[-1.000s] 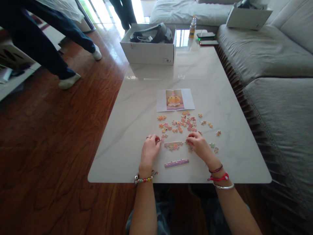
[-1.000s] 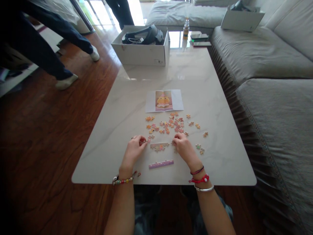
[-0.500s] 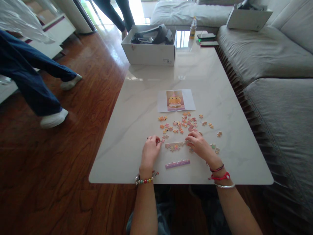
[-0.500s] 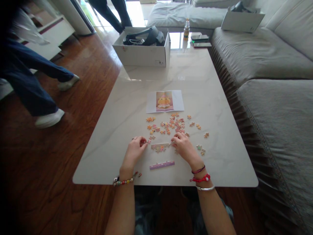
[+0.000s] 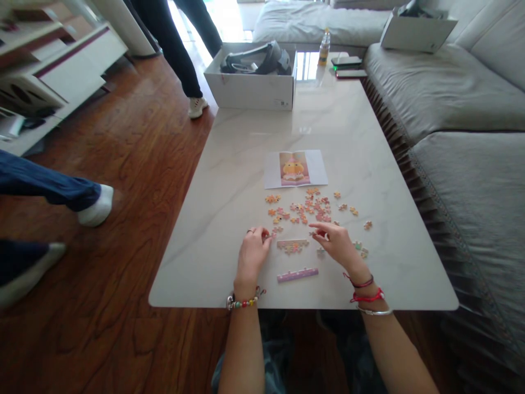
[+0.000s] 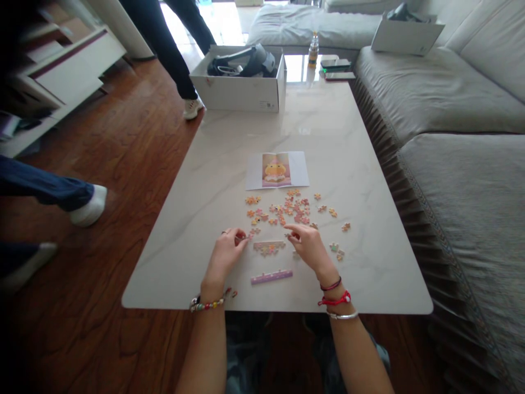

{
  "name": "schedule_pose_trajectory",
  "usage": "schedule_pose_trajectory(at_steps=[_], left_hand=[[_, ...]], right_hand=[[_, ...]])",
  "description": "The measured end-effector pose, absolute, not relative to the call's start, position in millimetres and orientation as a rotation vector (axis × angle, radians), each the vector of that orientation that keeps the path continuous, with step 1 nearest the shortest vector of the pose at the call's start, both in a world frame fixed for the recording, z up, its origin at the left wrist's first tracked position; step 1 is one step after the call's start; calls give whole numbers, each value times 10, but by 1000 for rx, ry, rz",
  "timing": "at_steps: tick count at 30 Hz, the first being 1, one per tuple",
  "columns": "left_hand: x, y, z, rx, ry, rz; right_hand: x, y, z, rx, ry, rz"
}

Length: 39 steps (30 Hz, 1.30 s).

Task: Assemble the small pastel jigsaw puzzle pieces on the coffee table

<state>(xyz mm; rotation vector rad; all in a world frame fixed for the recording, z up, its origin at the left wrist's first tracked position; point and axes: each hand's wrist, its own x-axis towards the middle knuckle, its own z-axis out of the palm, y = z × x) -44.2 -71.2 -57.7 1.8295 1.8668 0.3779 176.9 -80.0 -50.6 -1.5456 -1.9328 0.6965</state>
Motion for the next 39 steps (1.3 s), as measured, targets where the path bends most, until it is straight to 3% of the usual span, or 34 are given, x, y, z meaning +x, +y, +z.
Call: schedule_pose_trajectory(at_steps=[15,24,29,39], left_hand=[[-468,-737,-555,1780,1849,350],[-295,-785,-369,1787,2043,358],[189,-862,-315,2070,1710,430],[497,-794,-447,2022,1756,364]], right_hand=[[1570,-736,-606,-1780,-1886,450],[2018,-881,-457,-1551,-2245,841],[1911,-901,-537,-1574,-2382,760],[1976,-888,-474,-1432,-2239,672]])
